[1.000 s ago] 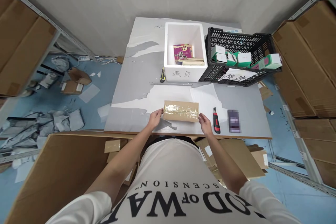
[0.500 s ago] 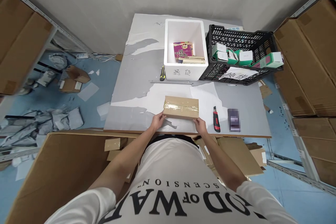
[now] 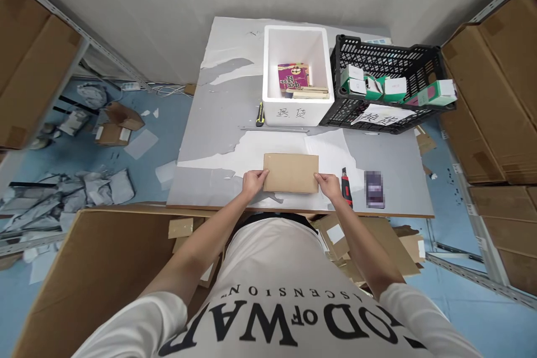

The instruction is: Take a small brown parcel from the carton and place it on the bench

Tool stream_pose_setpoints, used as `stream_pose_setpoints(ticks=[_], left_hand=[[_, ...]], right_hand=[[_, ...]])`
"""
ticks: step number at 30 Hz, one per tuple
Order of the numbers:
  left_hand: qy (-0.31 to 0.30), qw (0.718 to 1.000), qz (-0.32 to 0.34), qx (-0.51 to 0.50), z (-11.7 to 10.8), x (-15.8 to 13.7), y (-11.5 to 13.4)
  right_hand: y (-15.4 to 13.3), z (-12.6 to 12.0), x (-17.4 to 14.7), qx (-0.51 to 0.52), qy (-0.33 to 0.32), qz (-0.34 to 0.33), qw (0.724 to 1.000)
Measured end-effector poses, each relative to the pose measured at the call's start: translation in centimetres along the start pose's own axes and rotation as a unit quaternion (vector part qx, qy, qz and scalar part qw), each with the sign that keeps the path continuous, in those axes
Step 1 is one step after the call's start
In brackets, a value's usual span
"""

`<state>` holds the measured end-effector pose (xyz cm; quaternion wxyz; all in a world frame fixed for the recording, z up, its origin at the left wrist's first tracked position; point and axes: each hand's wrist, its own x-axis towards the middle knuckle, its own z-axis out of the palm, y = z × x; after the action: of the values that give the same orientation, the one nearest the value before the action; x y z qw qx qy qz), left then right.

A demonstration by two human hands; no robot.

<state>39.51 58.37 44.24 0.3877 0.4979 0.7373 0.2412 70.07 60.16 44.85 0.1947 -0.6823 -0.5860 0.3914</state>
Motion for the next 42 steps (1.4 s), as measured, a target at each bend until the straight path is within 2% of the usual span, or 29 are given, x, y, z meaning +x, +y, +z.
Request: stream_pose_setpoints(ticks=[4, 7, 9, 12, 15, 18, 21, 25, 28, 32, 35, 39, 42], left_hand=[[-0.027, 0.994, -0.011, -0.106, 1.3, 0.2, -1.0], [-0.079, 0.978, 0.025, -0.192, 1.7, -0.4, -1.9], [-0.116, 0.96, 0.064, -0.247, 1.8, -1.0, -2.6], [-0.138, 0.954, 0.096, -0.247, 1.9, -1.6, -3.7], [-0.126, 0.961, 0.089, -0.229, 2.3, -1.7, -4.3], [-0.118, 0.961, 0.079, -0.236, 2.7, -1.5, -4.6], [-0.124, 0.959, 0.082, -0.24, 2.9, -1.6, -4.8], [-0.12, 0.977, 0.063, -0.165, 3.0, -2.0, -5.3], [-0.12, 0.982, 0.045, -0.139, 3.4, -2.0, -5.8], [-0.099, 0.97, 0.046, -0.219, 3.9, -1.8, -5.8], [-0.08, 0.968, 0.045, -0.233, 3.5, -2.2, -5.2], [-0.053, 0.967, 0.056, -0.245, 2.1, -3.1, -3.5], [-0.016, 0.976, 0.051, -0.211, 0.9, -3.5, -1.6]], right_hand=[[0.8, 0.8, 0.9, 0.005, 0.007, 0.032, 0.999], [1.4, 1.4, 1.0, 0.041, 0.021, 0.055, 0.997], [2.0, 1.6, 0.6, 0.104, 0.021, 0.058, 0.993], [3.2, 1.9, -0.4, 0.233, -0.017, 0.045, 0.971], [4.3, 2.4, -1.8, 0.287, -0.074, 0.01, 0.955], [5.2, 3.3, -3.0, 0.263, -0.102, -0.012, 0.959], [5.7, 4.4, -3.6, 0.212, -0.104, 0.003, 0.972], [6.0, 5.3, -3.4, 0.171, -0.107, 0.009, 0.979], [5.8, 5.5, -3.2, 0.147, -0.083, 0.007, 0.986], [4.9, 4.8, -3.2, 0.136, -0.074, -0.007, 0.988], [3.9, 3.7, -3.2, 0.131, -0.071, -0.029, 0.988], [1.9, 1.9, -3.3, 0.113, -0.044, -0.052, 0.991], [0.1, 0.5, -3.1, 0.097, -0.027, -0.053, 0.994]])
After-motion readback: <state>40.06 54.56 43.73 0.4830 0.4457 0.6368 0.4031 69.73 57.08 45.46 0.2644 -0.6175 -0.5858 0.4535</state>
